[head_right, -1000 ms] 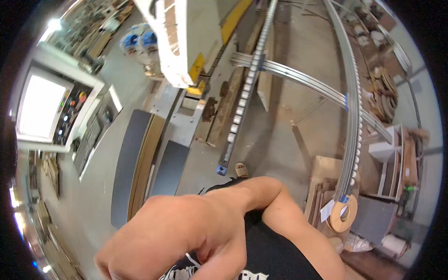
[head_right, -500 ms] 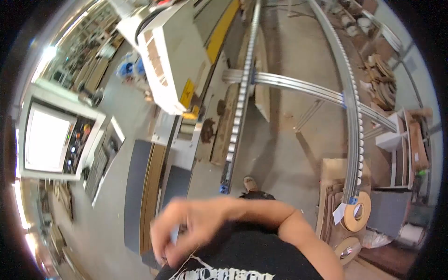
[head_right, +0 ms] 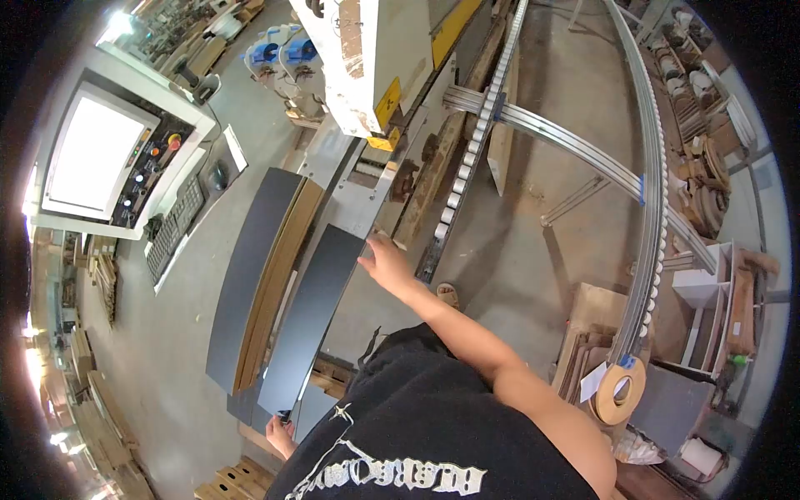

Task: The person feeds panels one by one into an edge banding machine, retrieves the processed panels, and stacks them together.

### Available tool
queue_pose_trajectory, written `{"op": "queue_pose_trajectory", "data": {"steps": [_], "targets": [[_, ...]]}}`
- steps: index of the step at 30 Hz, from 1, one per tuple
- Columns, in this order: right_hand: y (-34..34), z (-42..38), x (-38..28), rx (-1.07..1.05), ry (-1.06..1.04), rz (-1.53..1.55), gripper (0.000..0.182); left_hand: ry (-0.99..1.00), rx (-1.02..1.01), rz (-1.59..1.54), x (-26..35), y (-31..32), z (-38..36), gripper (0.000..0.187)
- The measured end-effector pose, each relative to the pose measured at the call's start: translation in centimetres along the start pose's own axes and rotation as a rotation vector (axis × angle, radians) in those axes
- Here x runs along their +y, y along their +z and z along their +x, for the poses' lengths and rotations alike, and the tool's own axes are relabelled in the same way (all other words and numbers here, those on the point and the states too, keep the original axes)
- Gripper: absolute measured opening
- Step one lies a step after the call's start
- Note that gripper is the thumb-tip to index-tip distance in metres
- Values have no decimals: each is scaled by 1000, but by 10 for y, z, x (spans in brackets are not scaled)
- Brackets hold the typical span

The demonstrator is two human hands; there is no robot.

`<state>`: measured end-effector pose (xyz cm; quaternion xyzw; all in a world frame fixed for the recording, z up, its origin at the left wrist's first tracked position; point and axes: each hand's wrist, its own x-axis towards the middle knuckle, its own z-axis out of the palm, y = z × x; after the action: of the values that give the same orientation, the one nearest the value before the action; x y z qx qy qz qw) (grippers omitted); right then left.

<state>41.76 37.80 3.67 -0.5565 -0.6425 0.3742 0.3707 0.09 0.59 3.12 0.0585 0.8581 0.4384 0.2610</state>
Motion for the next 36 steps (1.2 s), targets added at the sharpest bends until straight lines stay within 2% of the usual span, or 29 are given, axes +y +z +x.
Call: {"op": "queue_pose_trajectory", "data": {"steps": [5, 6, 10, 14, 17, 20, 23, 24, 26, 27, 29, 34, 35, 36], "targets": [[28, 21, 7, 145, -24, -117, 47, 23, -129, -41, 24, 13, -3, 32], [33, 28, 7, 167, -17, -120, 46, 36, -127, -67, 20, 14, 3, 26], [55, 32, 2, 170, 160, 308, 48, 81, -212, 19, 31, 12, 1, 31], [105, -9, -5, 202, 279, 507, 40, 66, -289, 18, 40, 5, -1, 29], [121, -62, -59, 211, 231, 574, 43, 80, -344, 27, 45, 0, 4, 26], [146, -83, -62, 259, 121, 498, 46, 97, -444, 30, 50, -5, 12, 25], [143, -82, -61, 250, 171, 509, 46, 92, -440, 164, 65, -6, 7, 26], [142, -81, -60, 239, 183, 496, 46, 192, -518, 225, 58, -9, 20, 24], [145, -81, -58, 209, 210, 475, 47, 451, -463, 520, 82, -1, 21, 24], [147, -83, -58, 254, 152, 425, 47, 586, -429, 657, 94, 4, 17, 24], [150, -87, -59, 328, 34, 316, 46, 620, -601, 540, 144, 34, -13, 23], [134, -95, -62, 237, 35, 365, 50, 707, -1134, 229, 262, 122, -162, 20], [133, -95, -62, 218, 19, 357, 52, 900, -1299, 232, 281, 132, -190, 24], [145, -92, -54, 255, -16, 320, 52, 955, -1543, 109, 301, 140, -223, 24]]}}
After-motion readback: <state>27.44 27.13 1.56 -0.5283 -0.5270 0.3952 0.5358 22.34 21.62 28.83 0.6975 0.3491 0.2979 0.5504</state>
